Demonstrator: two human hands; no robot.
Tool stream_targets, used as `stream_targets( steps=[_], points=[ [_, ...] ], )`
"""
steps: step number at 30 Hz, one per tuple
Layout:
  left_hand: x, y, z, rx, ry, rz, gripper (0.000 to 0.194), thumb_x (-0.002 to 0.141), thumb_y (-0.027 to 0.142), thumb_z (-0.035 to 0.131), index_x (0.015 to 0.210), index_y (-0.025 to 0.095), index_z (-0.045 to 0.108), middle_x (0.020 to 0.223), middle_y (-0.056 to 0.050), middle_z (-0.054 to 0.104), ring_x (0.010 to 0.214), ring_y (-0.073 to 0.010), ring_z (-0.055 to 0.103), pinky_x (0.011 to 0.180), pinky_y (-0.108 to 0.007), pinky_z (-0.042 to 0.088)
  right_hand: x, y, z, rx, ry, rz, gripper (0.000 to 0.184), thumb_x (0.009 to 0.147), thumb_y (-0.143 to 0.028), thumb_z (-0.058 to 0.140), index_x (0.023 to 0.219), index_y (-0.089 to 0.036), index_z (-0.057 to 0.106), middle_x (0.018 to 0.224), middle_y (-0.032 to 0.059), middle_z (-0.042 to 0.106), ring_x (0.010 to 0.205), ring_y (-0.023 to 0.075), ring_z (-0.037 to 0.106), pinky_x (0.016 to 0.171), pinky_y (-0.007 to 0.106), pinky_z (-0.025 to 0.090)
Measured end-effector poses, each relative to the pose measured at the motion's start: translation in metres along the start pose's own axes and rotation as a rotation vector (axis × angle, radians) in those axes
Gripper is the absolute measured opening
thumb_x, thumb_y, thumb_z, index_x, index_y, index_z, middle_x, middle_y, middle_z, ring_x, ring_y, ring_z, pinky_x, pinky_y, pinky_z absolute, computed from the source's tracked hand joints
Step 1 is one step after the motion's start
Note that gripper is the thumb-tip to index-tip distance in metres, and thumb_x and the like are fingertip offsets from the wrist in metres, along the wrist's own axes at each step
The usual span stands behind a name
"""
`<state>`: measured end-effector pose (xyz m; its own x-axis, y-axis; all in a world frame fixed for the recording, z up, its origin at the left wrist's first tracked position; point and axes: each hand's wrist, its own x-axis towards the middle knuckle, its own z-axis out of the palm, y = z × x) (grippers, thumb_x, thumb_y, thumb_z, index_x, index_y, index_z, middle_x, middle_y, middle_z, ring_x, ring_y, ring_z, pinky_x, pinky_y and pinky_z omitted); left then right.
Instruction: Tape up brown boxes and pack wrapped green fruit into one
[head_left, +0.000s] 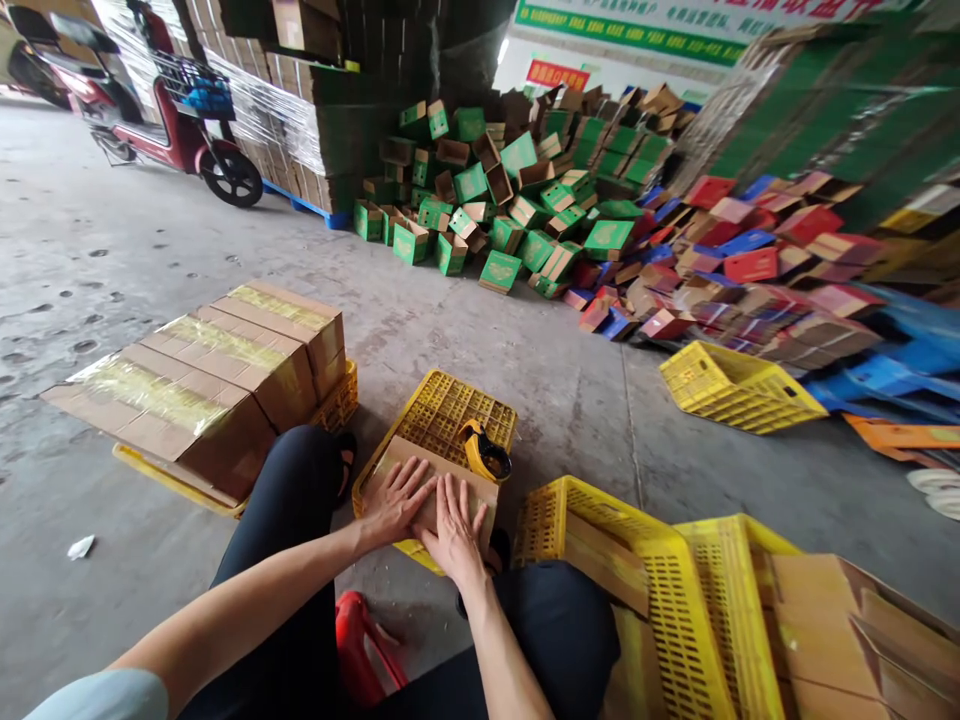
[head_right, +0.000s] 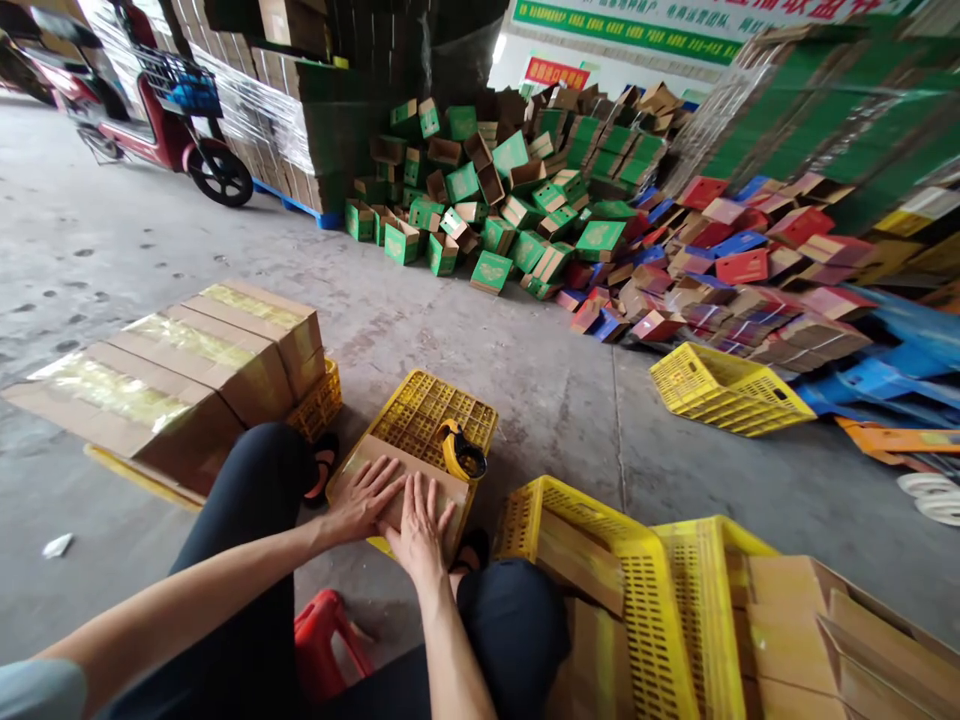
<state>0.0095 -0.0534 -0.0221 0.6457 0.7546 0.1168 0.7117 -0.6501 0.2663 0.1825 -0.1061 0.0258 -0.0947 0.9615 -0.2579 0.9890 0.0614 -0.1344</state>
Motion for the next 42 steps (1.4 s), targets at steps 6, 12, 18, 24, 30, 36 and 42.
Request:
stream_targets(
  steps=[6,12,18,24,30,36,42],
  points=[
    [-0.005,-0.002,-0.007,-0.010,0.016,0.011,0.108,0.080,0.066,0.076,0.166,0.021,0.030,0.172,-0.017,0.023,0.159,-0.0396,0.023,0.125,-0.055,0.023,-0.006,0.000,0.001,-0.035,0.082,-0.012,0.084,0.100,-0.049,0.053,0.169,-0.026,0.011,0.175,0.0107,0.016,0.162,0.0360,0.010,0.122,0.074,0.016],
    [-0.022,-0.023,-0.017,0.018,0.022,-0.190,0.122,0.072,0.060,0.083,0.168,0.017,0.020,0.174,-0.020,0.016,0.160,-0.0412,0.017,0.125,-0.058,0.024,-0.026,0.023,0.005,-0.104,0.159,0.211,0.091,0.095,-0.056,0.063,0.167,-0.018,0.024,0.173,0.0208,0.020,0.159,0.0433,0.021,0.124,0.062,0.026],
    [-0.021,-0.019,-0.013,0.060,0.046,-0.173,0.120,0.072,0.052,0.084,0.166,0.013,0.021,0.172,-0.026,0.015,0.160,-0.0439,0.012,0.126,-0.062,0.018,-0.031,0.025,0.002,-0.133,0.164,0.183,0.088,0.089,-0.050,0.075,0.163,-0.021,0.037,0.168,0.0224,0.033,0.154,0.0451,0.031,0.122,0.054,0.033],
    [-0.030,0.006,0.003,0.041,0.018,-0.079,0.097,0.085,0.034,0.072,0.166,0.013,0.022,0.173,-0.023,0.012,0.161,-0.0412,0.009,0.126,-0.061,0.020,-0.036,0.002,0.010,-0.102,0.192,0.161,0.075,0.095,-0.032,0.070,0.163,-0.028,0.037,0.170,0.0205,0.030,0.156,0.0465,0.027,0.123,0.061,0.029],
    [-0.034,0.013,0.009,-0.009,-0.012,0.001,0.080,0.092,0.025,0.059,0.165,0.015,0.027,0.173,-0.018,0.020,0.162,-0.0356,0.014,0.127,-0.059,0.019,-0.035,-0.002,0.005,-0.095,0.171,0.061,0.060,0.099,-0.020,0.056,0.158,-0.029,0.047,0.162,0.0137,0.047,0.152,0.0393,0.039,0.123,0.059,0.034],
    [-0.029,0.015,0.000,-0.103,0.075,0.080,0.057,0.102,0.023,0.047,0.158,0.017,0.040,0.157,-0.021,0.048,0.149,-0.0346,0.042,0.122,-0.057,0.034,-0.035,-0.004,0.012,-0.003,0.260,-0.106,0.059,0.097,-0.008,0.038,0.152,-0.018,0.055,0.154,0.0091,0.059,0.148,0.0276,0.046,0.121,0.043,0.039],
    [-0.023,0.015,-0.012,-0.120,0.098,0.115,0.048,0.102,0.025,0.050,0.150,0.019,0.049,0.138,-0.017,0.060,0.125,-0.0312,0.057,0.111,-0.049,0.045,-0.029,-0.014,0.018,-0.011,0.402,-0.122,0.055,0.101,-0.014,0.038,0.153,-0.020,0.053,0.153,0.0108,0.058,0.135,0.0316,0.052,0.115,0.051,0.040]
  ],
)
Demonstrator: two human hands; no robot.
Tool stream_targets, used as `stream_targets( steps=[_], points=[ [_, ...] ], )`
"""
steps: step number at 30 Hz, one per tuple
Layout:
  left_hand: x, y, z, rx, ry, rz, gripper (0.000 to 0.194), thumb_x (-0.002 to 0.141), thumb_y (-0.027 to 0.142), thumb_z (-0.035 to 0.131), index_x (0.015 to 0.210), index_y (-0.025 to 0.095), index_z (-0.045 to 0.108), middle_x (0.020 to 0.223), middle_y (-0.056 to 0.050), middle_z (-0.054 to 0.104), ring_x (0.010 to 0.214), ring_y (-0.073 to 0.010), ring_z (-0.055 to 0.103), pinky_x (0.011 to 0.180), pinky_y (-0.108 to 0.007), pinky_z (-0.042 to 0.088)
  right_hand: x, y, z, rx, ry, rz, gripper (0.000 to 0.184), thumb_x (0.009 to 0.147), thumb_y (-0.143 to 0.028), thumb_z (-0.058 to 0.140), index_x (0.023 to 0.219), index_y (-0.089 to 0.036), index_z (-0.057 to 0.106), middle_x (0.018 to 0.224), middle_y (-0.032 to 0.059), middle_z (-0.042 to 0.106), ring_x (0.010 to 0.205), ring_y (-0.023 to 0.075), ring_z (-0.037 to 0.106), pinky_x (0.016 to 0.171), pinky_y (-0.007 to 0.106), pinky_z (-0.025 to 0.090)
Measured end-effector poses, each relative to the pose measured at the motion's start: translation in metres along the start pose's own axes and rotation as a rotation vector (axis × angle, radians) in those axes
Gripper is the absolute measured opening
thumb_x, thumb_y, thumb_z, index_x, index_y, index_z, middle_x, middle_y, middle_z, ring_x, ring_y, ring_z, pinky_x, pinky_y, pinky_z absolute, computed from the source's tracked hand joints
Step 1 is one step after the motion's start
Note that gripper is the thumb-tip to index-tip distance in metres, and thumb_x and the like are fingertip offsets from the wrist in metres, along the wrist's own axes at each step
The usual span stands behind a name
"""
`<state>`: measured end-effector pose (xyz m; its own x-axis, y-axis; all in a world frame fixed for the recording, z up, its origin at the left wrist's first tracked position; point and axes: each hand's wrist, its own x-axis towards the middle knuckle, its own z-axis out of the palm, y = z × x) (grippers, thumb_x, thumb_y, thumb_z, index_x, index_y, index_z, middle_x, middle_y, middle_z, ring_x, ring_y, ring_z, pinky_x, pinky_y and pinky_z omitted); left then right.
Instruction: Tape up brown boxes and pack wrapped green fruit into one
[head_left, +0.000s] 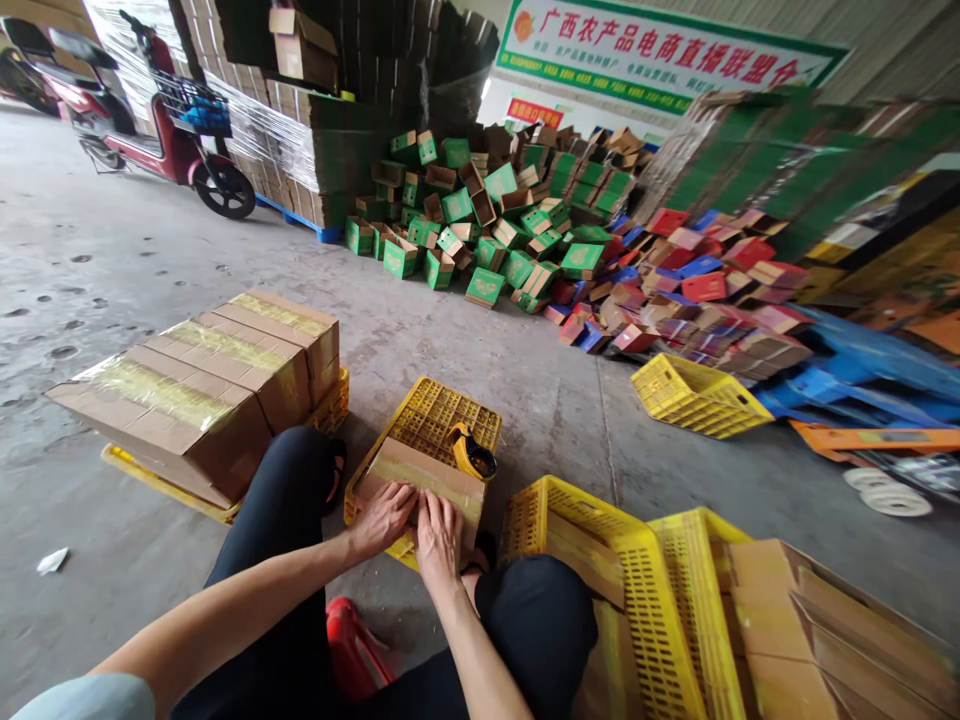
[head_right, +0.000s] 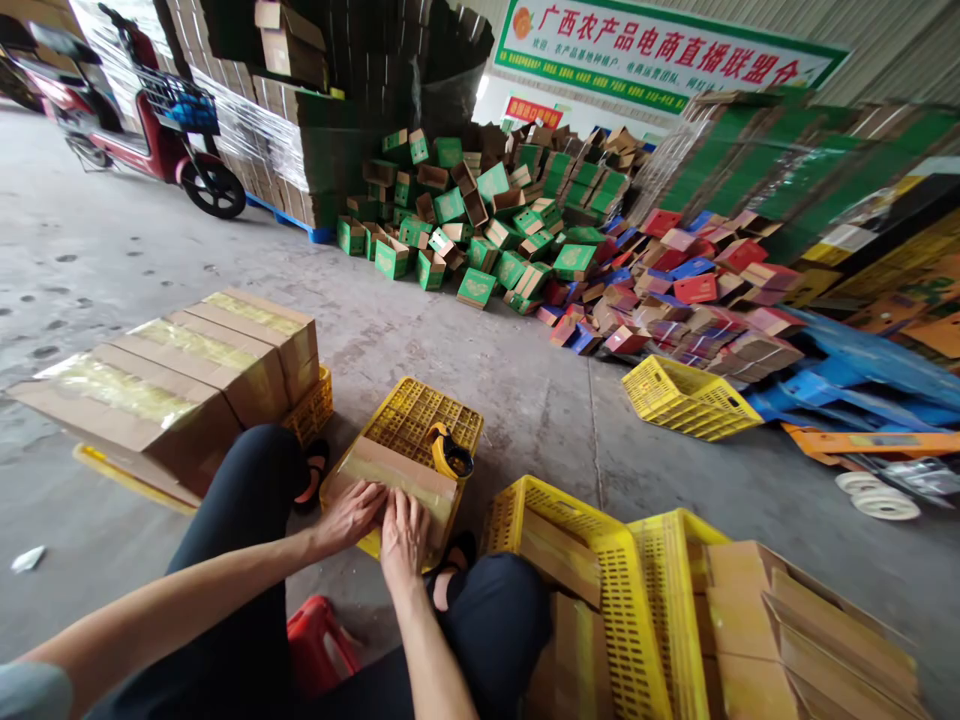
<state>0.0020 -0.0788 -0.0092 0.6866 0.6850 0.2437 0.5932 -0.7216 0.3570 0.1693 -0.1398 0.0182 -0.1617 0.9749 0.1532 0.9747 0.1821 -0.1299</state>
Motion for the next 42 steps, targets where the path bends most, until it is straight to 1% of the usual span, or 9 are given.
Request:
stream_targets(
  steps=[6,9,14,22,25,28,32,34,42],
  points=[
    [0.000,0.003,-0.002,-0.002,-0.034,-0.063,0.043,0.097,0.025,0.056,0.140,0.023,0.058,0.129,-0.013,0.063,0.116,-0.0311,0.057,0.101,-0.046,0.049,0.004,0.003,-0.005,-0.045,0.006,-0.017,0.052,0.099,-0.017,0.047,0.149,-0.027,0.058,0.134,0.0100,0.068,0.117,0.0278,0.059,0.101,0.042,0.047],
    [-0.002,0.002,-0.001,-0.020,-0.021,-0.068,0.048,0.094,0.025,0.058,0.143,0.023,0.056,0.134,-0.013,0.062,0.119,-0.0305,0.057,0.103,-0.044,0.048,0.004,0.002,-0.006,-0.067,0.016,-0.022,0.055,0.096,-0.017,0.054,0.150,-0.029,0.057,0.132,0.0109,0.068,0.115,0.0294,0.061,0.100,0.042,0.049],
    [-0.012,-0.014,0.003,0.047,0.072,-0.135,0.059,0.097,0.038,0.057,0.154,0.024,0.049,0.160,-0.016,0.046,0.138,-0.0345,0.051,0.116,-0.051,0.038,0.000,0.005,-0.011,-0.070,0.016,0.091,0.058,0.096,-0.022,0.061,0.153,-0.026,0.053,0.143,0.0133,0.061,0.124,0.0321,0.059,0.108,0.049,0.047],
    [-0.017,-0.024,0.014,0.106,0.100,-0.144,0.061,0.098,0.045,0.061,0.154,0.024,0.051,0.166,-0.013,0.040,0.153,-0.0343,0.037,0.123,-0.052,0.034,-0.006,0.009,-0.013,-0.047,0.017,0.110,0.060,0.092,-0.018,0.067,0.149,-0.031,0.057,0.140,0.0100,0.065,0.133,0.0329,0.056,0.115,0.056,0.043],
    [-0.018,-0.028,0.015,0.096,0.087,-0.154,0.065,0.096,0.040,0.065,0.156,0.026,0.048,0.168,-0.013,0.036,0.156,-0.0339,0.034,0.123,-0.052,0.033,-0.007,0.011,-0.013,-0.028,0.029,0.105,0.056,0.091,-0.019,0.070,0.146,-0.029,0.060,0.135,0.0101,0.068,0.131,0.0308,0.059,0.114,0.052,0.046],
    [-0.022,-0.044,0.016,0.075,0.040,-0.180,0.071,0.093,0.029,0.065,0.160,0.026,0.041,0.170,-0.013,0.032,0.157,-0.0333,0.031,0.123,-0.053,0.035,-0.013,0.019,-0.010,-0.034,0.045,0.136,0.058,0.091,-0.019,0.070,0.148,-0.024,0.058,0.145,0.0123,0.064,0.138,0.0311,0.055,0.118,0.048,0.045],
    [-0.031,-0.064,0.022,0.039,0.004,-0.224,0.073,0.091,0.017,0.056,0.161,0.022,0.037,0.172,-0.014,0.028,0.158,-0.0315,0.029,0.122,-0.051,0.037,-0.022,0.036,-0.003,-0.059,-0.028,0.250,0.067,0.089,-0.017,0.071,0.153,-0.012,0.053,0.160,0.0187,0.049,0.149,0.0349,0.045,0.121,0.043,0.043],
    [-0.033,-0.068,0.026,0.045,0.005,-0.227,0.072,0.091,0.015,0.054,0.161,0.020,0.038,0.171,-0.015,0.028,0.159,-0.0313,0.028,0.124,-0.049,0.035,-0.023,0.042,-0.001,-0.044,-0.064,0.273,0.065,0.089,-0.016,0.071,0.152,-0.010,0.054,0.158,0.0202,0.050,0.149,0.0340,0.046,0.119,0.040,0.045],
    [-0.033,-0.047,0.030,0.139,0.074,-0.216,0.066,0.095,0.009,0.045,0.159,0.020,0.044,0.169,-0.017,0.034,0.158,-0.0340,0.029,0.126,-0.053,0.029,-0.029,0.035,-0.004,-0.067,-0.074,0.260,0.056,0.093,-0.016,0.065,0.149,-0.018,0.059,0.152,0.0152,0.058,0.144,0.0344,0.052,0.113,0.042,0.051]
  ],
)
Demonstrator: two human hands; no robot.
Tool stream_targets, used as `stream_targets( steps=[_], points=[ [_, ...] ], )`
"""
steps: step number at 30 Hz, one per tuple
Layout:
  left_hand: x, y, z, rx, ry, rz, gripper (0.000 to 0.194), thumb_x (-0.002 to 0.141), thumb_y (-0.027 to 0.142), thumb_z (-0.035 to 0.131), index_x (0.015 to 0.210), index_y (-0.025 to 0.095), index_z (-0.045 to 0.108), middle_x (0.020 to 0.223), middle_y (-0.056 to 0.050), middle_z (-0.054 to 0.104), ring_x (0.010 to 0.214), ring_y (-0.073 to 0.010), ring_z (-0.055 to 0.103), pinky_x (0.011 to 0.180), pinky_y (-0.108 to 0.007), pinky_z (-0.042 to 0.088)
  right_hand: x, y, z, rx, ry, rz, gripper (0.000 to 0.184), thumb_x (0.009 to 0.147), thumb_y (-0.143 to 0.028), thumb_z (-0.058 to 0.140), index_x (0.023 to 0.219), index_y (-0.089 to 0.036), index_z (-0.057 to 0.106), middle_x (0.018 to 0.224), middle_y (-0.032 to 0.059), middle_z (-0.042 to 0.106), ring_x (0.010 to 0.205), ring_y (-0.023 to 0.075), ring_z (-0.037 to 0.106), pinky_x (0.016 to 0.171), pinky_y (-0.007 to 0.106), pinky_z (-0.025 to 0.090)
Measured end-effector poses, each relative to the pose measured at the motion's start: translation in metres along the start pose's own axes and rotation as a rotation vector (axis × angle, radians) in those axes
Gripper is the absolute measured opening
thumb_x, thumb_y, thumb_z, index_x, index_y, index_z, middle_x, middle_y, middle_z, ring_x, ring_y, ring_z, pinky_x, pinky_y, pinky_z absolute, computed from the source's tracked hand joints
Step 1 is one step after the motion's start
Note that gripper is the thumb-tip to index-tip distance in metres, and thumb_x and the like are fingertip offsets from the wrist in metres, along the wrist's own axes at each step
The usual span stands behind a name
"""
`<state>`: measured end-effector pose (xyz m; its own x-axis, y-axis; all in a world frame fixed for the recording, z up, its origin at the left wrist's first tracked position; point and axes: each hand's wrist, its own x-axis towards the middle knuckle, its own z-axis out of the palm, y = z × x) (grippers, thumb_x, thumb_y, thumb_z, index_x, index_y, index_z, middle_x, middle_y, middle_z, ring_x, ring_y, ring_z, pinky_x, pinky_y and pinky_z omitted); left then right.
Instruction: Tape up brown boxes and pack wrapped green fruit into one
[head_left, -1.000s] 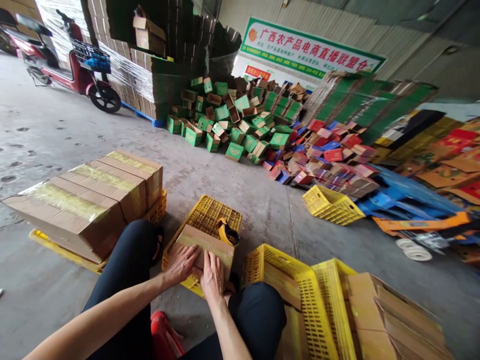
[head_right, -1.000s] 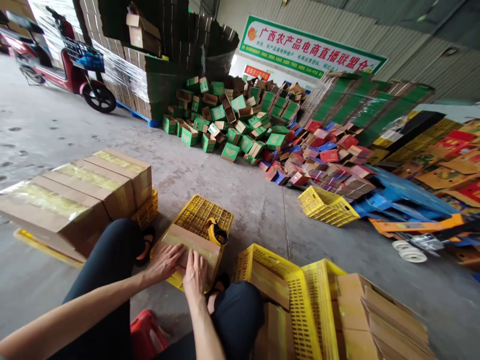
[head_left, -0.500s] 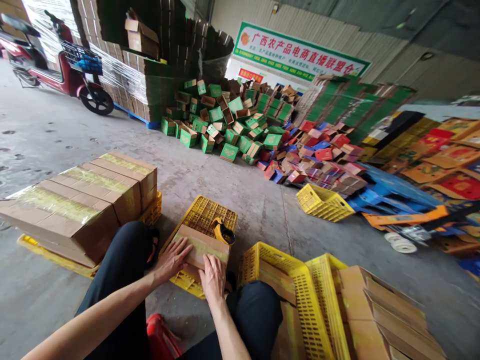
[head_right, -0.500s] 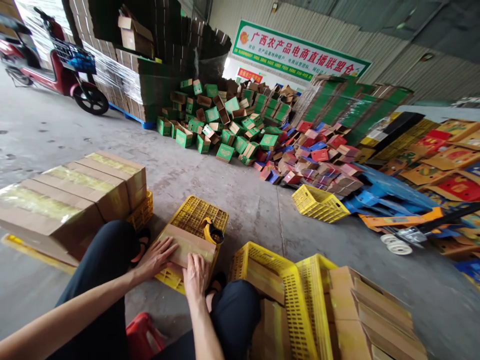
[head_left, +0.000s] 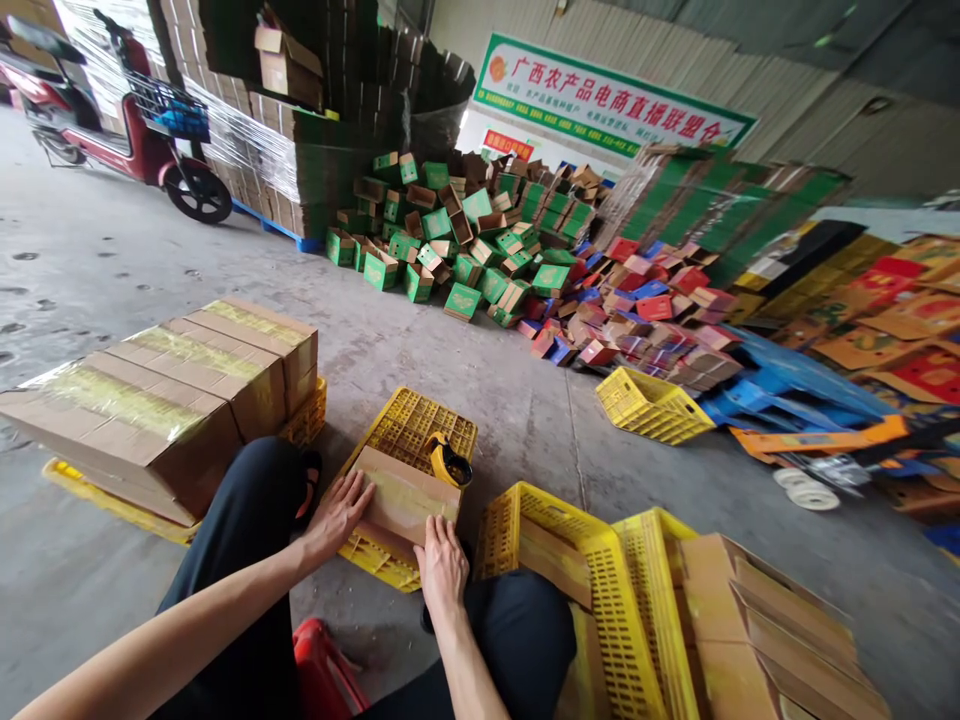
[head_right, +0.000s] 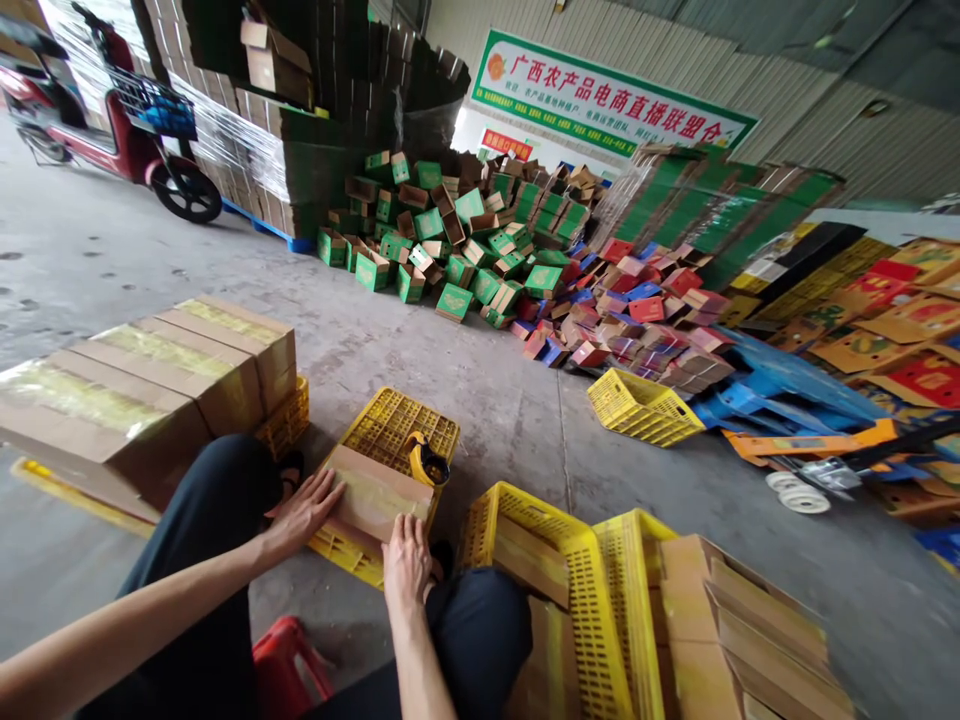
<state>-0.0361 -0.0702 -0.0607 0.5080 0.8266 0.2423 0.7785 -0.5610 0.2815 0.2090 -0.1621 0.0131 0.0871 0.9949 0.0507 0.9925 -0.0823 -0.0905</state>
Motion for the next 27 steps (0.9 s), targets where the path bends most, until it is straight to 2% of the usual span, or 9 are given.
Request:
stream_targets(
  steps=[5,9,14,18,24,27],
  points=[
    [-0.005,0.028,0.002,-0.058,-0.010,0.107,0.079,0.089,0.008,0.051,0.164,0.024,0.033,0.172,-0.011,0.029,0.160,-0.0343,0.023,0.126,-0.056,0.026,0.002,-0.008,0.009,0.085,0.051,-0.132,0.060,0.091,-0.010,0.060,0.151,-0.011,0.055,0.155,0.0164,0.054,0.148,0.0331,0.047,0.122,0.046,0.042],
    [-0.003,0.040,0.004,-0.115,0.005,0.109,0.076,0.091,0.012,0.055,0.163,0.024,0.035,0.169,-0.012,0.034,0.159,-0.0388,0.022,0.125,-0.060,0.027,0.011,-0.008,0.014,0.157,0.063,-0.209,0.058,0.090,-0.009,0.058,0.148,-0.009,0.059,0.150,0.0179,0.060,0.145,0.0300,0.052,0.119,0.042,0.047],
    [0.006,0.041,0.000,-0.185,0.066,0.135,0.062,0.095,0.018,0.056,0.156,0.020,0.046,0.154,-0.018,0.049,0.146,-0.0381,0.039,0.120,-0.060,0.034,0.014,-0.017,0.024,0.165,0.142,-0.259,0.062,0.089,-0.009,0.057,0.151,-0.010,0.055,0.150,0.0177,0.060,0.144,0.0317,0.053,0.117,0.045,0.049],
    [0.015,0.040,-0.011,-0.220,0.050,0.168,0.055,0.094,0.019,0.060,0.148,0.022,0.054,0.135,-0.016,0.059,0.126,-0.0331,0.051,0.110,-0.053,0.044,0.019,-0.028,0.035,0.151,0.232,-0.323,0.068,0.091,-0.013,0.058,0.158,-0.011,0.045,0.156,0.0181,0.054,0.147,0.0336,0.049,0.119,0.051,0.045],
    [0.022,0.040,-0.024,-0.183,-0.010,0.192,0.039,0.097,0.023,0.059,0.136,0.022,0.063,0.119,-0.012,0.064,0.108,-0.0285,0.055,0.100,-0.045,0.048,0.028,-0.028,0.032,0.148,0.207,-0.380,0.066,0.089,-0.011,0.056,0.154,-0.014,0.052,0.147,0.0167,0.063,0.137,0.0289,0.059,0.118,0.045,0.047],
    [0.021,0.038,-0.025,-0.174,-0.027,0.185,0.041,0.097,0.022,0.057,0.138,0.020,0.062,0.121,-0.013,0.066,0.108,-0.0282,0.058,0.099,-0.044,0.050,0.025,-0.036,0.033,0.142,0.190,-0.360,0.066,0.091,-0.012,0.054,0.156,-0.011,0.048,0.154,0.0181,0.056,0.144,0.0303,0.052,0.120,0.047,0.045]
  ],
)
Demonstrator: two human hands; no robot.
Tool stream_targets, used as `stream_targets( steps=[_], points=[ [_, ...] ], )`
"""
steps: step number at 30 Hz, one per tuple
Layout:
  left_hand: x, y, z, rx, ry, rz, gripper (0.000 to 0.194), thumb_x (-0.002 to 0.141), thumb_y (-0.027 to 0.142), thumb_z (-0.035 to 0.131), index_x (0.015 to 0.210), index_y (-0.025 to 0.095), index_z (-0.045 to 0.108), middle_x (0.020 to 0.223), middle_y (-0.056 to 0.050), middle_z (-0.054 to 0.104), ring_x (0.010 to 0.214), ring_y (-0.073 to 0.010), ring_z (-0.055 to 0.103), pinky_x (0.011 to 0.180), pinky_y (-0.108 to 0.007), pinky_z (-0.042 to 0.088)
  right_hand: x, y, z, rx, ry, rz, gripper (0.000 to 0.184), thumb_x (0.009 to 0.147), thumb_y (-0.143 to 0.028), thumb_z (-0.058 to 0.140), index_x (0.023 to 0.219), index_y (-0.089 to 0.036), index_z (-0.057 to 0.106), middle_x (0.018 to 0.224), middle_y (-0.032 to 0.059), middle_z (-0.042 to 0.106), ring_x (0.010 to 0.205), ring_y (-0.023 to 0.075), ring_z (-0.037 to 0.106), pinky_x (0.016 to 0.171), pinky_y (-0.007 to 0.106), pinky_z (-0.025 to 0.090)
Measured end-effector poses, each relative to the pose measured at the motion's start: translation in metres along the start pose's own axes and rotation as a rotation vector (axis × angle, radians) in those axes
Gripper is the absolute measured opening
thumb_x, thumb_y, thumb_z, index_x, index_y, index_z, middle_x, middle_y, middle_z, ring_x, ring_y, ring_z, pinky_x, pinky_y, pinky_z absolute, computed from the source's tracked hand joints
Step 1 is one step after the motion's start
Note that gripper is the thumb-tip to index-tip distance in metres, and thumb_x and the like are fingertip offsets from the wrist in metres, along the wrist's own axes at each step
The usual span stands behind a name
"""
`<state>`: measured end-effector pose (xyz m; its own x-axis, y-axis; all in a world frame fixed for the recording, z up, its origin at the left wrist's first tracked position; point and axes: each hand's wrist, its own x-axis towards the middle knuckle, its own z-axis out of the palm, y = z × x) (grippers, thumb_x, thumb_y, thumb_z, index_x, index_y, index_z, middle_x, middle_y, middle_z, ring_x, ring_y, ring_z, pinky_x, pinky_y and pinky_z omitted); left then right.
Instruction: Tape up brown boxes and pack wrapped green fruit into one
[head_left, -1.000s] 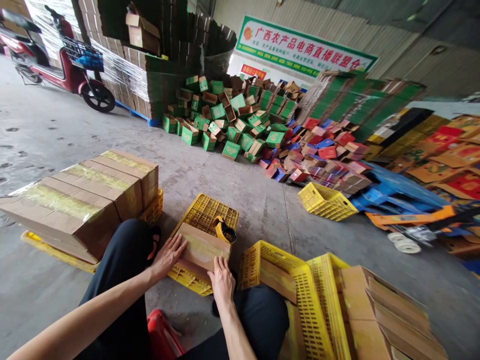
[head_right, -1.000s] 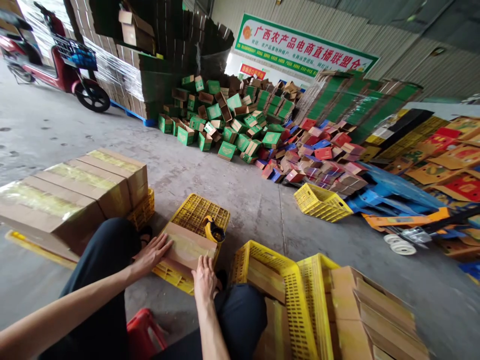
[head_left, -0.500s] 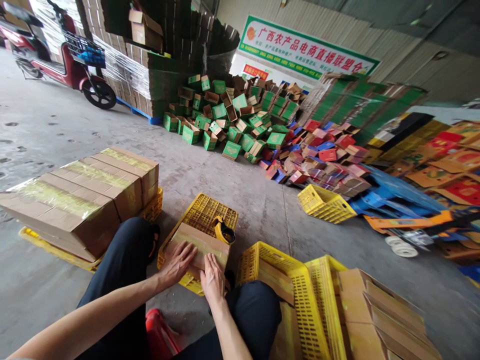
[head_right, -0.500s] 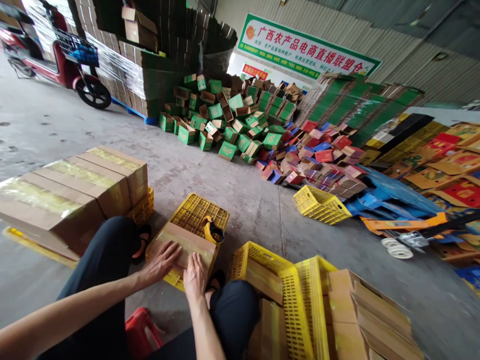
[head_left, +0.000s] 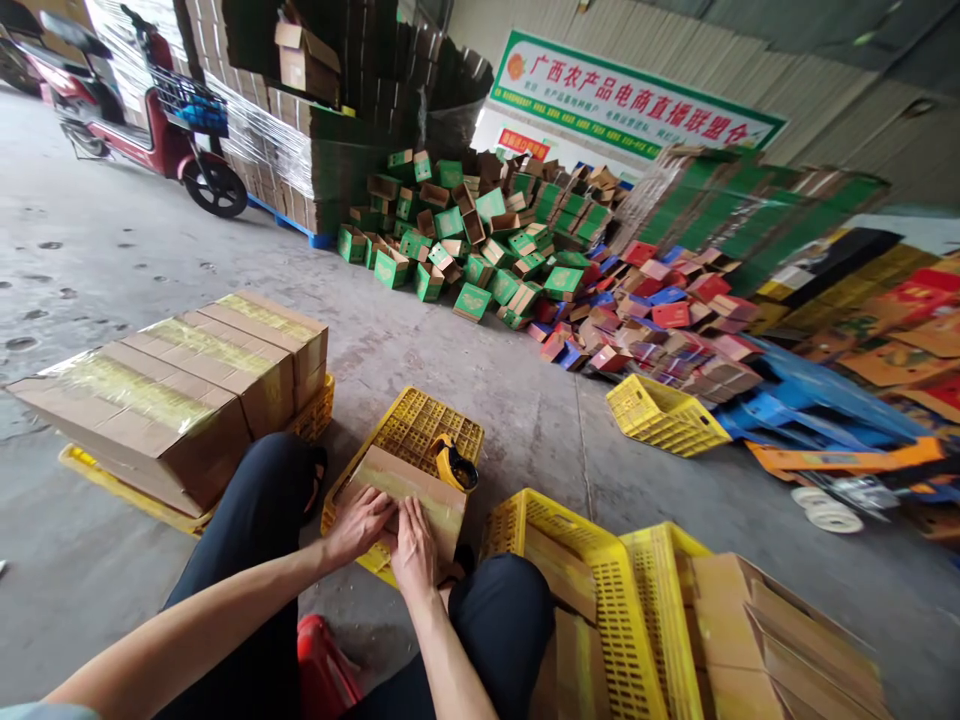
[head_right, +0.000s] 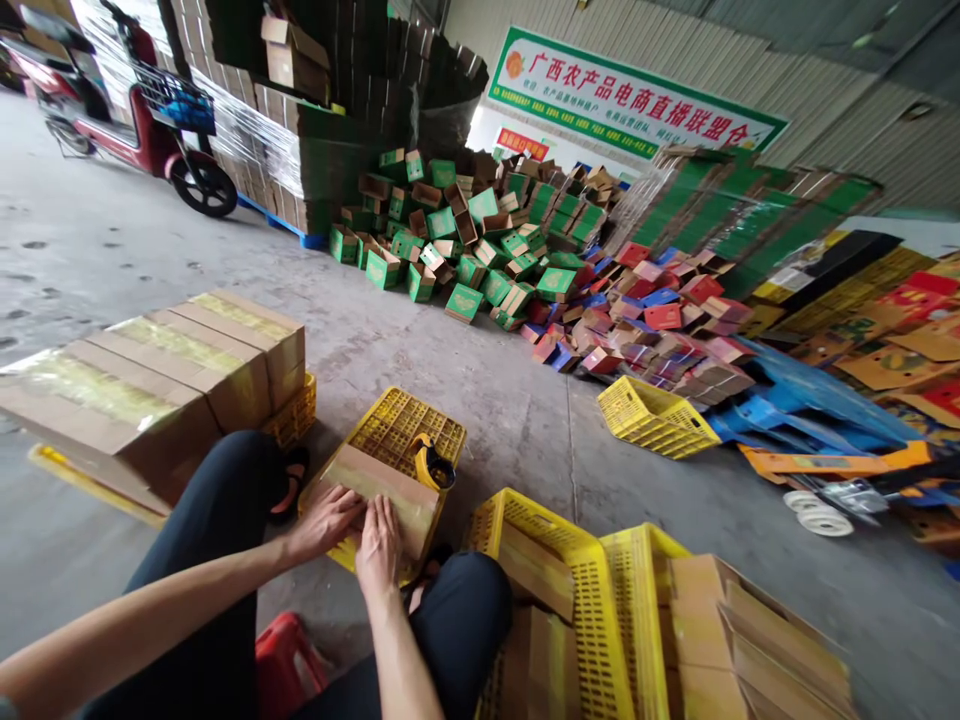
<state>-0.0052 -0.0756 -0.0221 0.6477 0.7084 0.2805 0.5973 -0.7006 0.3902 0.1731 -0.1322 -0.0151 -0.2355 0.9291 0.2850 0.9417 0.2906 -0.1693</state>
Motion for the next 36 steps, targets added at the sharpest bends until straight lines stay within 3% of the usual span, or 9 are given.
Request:
stream_targets(
  steps=[4,8,11,14,17,20,25,31,36],
  points=[
    [-0.011,-0.008,0.009,0.082,0.077,-0.114,0.061,0.094,0.022,0.058,0.154,0.016,0.047,0.153,-0.019,0.051,0.139,-0.0359,0.047,0.115,-0.053,0.041,0.003,-0.012,0.008,-0.022,-0.019,0.046,0.073,0.092,-0.015,0.055,0.162,-0.010,0.036,0.165,0.0171,0.041,0.155,0.0346,0.035,0.124,0.054,0.036],
    [-0.021,-0.018,0.018,0.158,0.082,-0.182,0.064,0.096,0.019,0.052,0.159,0.016,0.041,0.168,-0.017,0.035,0.158,-0.0385,0.024,0.123,-0.057,0.033,0.012,-0.009,0.010,-0.009,-0.049,0.037,0.067,0.094,-0.012,0.049,0.160,-0.015,0.041,0.160,0.0139,0.049,0.152,0.0327,0.041,0.123,0.053,0.038],
    [-0.019,-0.025,0.016,0.119,0.040,-0.171,0.056,0.099,0.020,0.049,0.155,0.015,0.047,0.164,-0.019,0.041,0.158,-0.0375,0.027,0.123,-0.058,0.034,0.018,-0.005,0.006,0.046,-0.085,-0.001,0.062,0.093,-0.008,0.046,0.155,-0.016,0.051,0.153,0.0129,0.058,0.148,0.0286,0.048,0.121,0.047,0.043],
    [-0.014,-0.030,0.010,0.033,0.021,-0.146,0.055,0.094,0.019,0.057,0.149,0.017,0.054,0.159,-0.018,0.050,0.155,-0.0360,0.034,0.124,-0.058,0.036,0.021,-0.011,0.003,0.088,-0.107,-0.016,0.059,0.095,-0.010,0.045,0.153,-0.013,0.053,0.151,0.0138,0.060,0.146,0.0264,0.050,0.121,0.042,0.043],
    [-0.013,-0.033,0.007,-0.048,0.029,-0.147,0.067,0.086,0.013,0.062,0.151,0.018,0.050,0.159,-0.017,0.050,0.155,-0.0332,0.036,0.124,-0.055,0.037,0.023,-0.020,0.005,0.073,-0.086,-0.033,0.065,0.095,-0.014,0.048,0.160,-0.011,0.041,0.161,0.0153,0.048,0.153,0.0296,0.041,0.124,0.048,0.040],
    [-0.016,-0.038,0.008,-0.046,0.058,-0.236,0.075,0.084,0.012,0.063,0.156,0.012,0.042,0.165,-0.023,0.039,0.158,-0.0354,0.029,0.124,-0.057,0.036,0.029,-0.023,0.007,0.066,-0.059,-0.041,0.068,0.096,-0.016,0.048,0.163,-0.015,0.035,0.164,0.0136,0.044,0.154,0.0321,0.037,0.123,0.053,0.038],
    [-0.020,-0.048,0.001,-0.055,0.007,-0.244,0.066,0.084,0.015,0.068,0.148,0.013,0.052,0.164,-0.023,0.040,0.157,-0.0353,0.030,0.124,-0.053,0.038,0.039,-0.018,0.005,0.122,-0.134,-0.092,0.059,0.097,-0.016,0.048,0.156,-0.010,0.047,0.156,0.0161,0.054,0.149,0.0305,0.045,0.122,0.047,0.042],
    [-0.018,-0.046,-0.022,-0.084,-0.018,-0.215,0.058,0.089,0.014,0.066,0.145,0.017,0.056,0.158,-0.019,0.050,0.153,-0.0303,0.039,0.121,-0.046,0.044,0.043,-0.032,0.009,0.135,-0.102,-0.051,0.068,0.095,-0.012,0.045,0.163,-0.017,0.036,0.164,0.0104,0.045,0.155,0.0339,0.034,0.121,0.057,0.039],
    [-0.013,-0.039,-0.036,-0.091,-0.039,-0.217,0.045,0.089,0.012,0.064,0.134,0.018,0.063,0.152,-0.017,0.057,0.151,-0.0297,0.044,0.118,-0.044,0.048,0.055,-0.030,0.002,0.208,-0.135,-0.054,0.058,0.095,-0.015,0.050,0.152,-0.017,0.055,0.150,0.0115,0.061,0.147,0.0313,0.046,0.118,0.050,0.045]
  ],
)
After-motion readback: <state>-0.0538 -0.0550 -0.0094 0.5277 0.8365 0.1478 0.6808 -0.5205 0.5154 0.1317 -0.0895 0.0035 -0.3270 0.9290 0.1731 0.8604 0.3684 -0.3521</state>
